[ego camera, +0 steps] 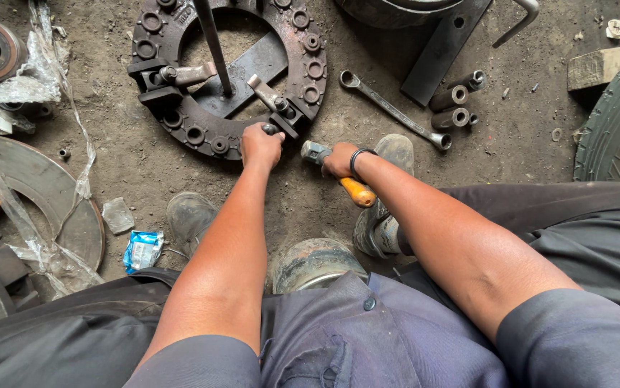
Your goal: The person sits on the ground and uses a hammer and a metal punch to strike a bolt on a large circular metal part. They repeatedly position the punch and strike it to loosen the bolt, then use a wrench to turn it.
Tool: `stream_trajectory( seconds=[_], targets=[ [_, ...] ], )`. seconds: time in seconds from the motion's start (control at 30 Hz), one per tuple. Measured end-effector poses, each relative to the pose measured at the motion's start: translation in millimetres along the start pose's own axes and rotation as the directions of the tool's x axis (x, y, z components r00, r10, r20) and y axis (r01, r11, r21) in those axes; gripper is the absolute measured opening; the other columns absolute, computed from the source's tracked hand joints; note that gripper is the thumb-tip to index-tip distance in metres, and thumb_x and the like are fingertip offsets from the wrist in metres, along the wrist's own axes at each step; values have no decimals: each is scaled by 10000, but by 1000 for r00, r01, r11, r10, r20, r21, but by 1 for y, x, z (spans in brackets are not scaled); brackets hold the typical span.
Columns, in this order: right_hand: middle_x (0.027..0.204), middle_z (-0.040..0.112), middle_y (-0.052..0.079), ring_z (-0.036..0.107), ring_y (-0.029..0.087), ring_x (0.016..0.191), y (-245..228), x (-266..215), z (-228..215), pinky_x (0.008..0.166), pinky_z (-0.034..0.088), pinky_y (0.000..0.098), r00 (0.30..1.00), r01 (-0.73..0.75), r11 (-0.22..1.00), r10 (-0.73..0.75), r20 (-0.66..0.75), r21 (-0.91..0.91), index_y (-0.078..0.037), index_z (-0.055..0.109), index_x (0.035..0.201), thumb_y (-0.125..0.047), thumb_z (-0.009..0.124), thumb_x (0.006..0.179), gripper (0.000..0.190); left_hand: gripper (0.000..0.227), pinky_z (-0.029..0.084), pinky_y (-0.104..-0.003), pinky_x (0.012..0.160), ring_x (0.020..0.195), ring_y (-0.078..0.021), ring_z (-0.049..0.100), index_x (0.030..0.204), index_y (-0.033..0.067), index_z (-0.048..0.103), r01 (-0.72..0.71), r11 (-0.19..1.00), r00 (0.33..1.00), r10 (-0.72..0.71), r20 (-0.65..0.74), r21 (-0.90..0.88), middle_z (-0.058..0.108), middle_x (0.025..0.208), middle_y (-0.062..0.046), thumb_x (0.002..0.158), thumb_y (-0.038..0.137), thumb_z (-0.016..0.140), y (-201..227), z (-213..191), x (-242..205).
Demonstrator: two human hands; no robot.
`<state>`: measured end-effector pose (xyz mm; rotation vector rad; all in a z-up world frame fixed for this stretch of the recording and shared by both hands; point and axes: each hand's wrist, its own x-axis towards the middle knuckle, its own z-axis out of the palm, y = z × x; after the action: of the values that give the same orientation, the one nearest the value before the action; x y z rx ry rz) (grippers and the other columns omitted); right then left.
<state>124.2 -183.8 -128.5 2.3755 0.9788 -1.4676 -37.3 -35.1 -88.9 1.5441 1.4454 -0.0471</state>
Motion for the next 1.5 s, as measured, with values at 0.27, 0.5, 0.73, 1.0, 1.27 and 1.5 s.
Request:
stream_trajectory(
  seconds=[0.27, 0.5, 0.73, 1.0, 1.27, 1.5],
  targets=[
    [1052, 759, 232, 736, 362, 965, 1, -3, -4, 876, 571, 420, 1000, -4, 999, 3, 27, 39, 21, 775, 1021, -420, 821, 700, 548, 244, 543, -401, 819, 869, -295, 719, 965, 107, 779, -77, 994, 997, 78, -16, 71, 763, 934, -123, 784, 247, 863, -16, 9, 20],
    [1103, 747, 238, 730, 361, 1009, -2, 10, -2, 896, 566, 411, 1000, -3, 1000, 4, 18, -14, 20, 776, 1046, -420, 842, 667, 585, 75, 499, -308, 564, 602, -144, 633, 854, 28, 721, -84, 889, 991, 28, -129, -450, 708, 727, -53, 793, 70, 710, -8, -8, 34],
    [1108, 753, 221, 735, 347, 1008, -21, 5, -1, 896, 575, 407, 999, 29, 983, -20, 49, -180, -13, 778, 1064, -405, 819, 736, 512, 47, 498, -285, 528, 570, -125, 634, 852, 32, 696, -133, 606, 989, 137, -62, -784, 686, 723, -48, 837, 31, 651, 30, -45, 17],
    [1120, 717, 175, 712, 321, 1022, -93, -137, -12, 891, 579, 447, 988, 153, 895, -151, 38, -419, -71, 688, 1164, -134, 601, 860, 322, 229, 550, -430, 859, 941, -308, 720, 1017, 122, 769, -6, 999, 969, 19, -247, 54, 759, 1013, -148, 808, 202, 722, 10, -81, -8],
    [945, 711, 256, 701, 427, 905, -127, -154, -13, 796, 552, 536, 914, 283, 923, -342, -217, -261, 36, 499, 1150, -94, 584, 862, 327, 285, 520, -456, 969, 1140, -384, 658, 1073, 96, 759, 107, 982, 980, -78, -184, 157, 694, 1207, -188, 802, 161, 700, 14, -88, -16],
    [947, 705, 265, 685, 453, 924, -120, -140, -15, 805, 536, 548, 898, 353, 891, -408, -162, -287, 23, 496, 1187, -74, 606, 828, 388, 293, 533, -456, 948, 1138, -385, 663, 1086, 73, 754, 99, 971, 987, -67, -147, 218, 697, 1210, -198, 810, 141, 683, 15, -88, -18]
  ],
)
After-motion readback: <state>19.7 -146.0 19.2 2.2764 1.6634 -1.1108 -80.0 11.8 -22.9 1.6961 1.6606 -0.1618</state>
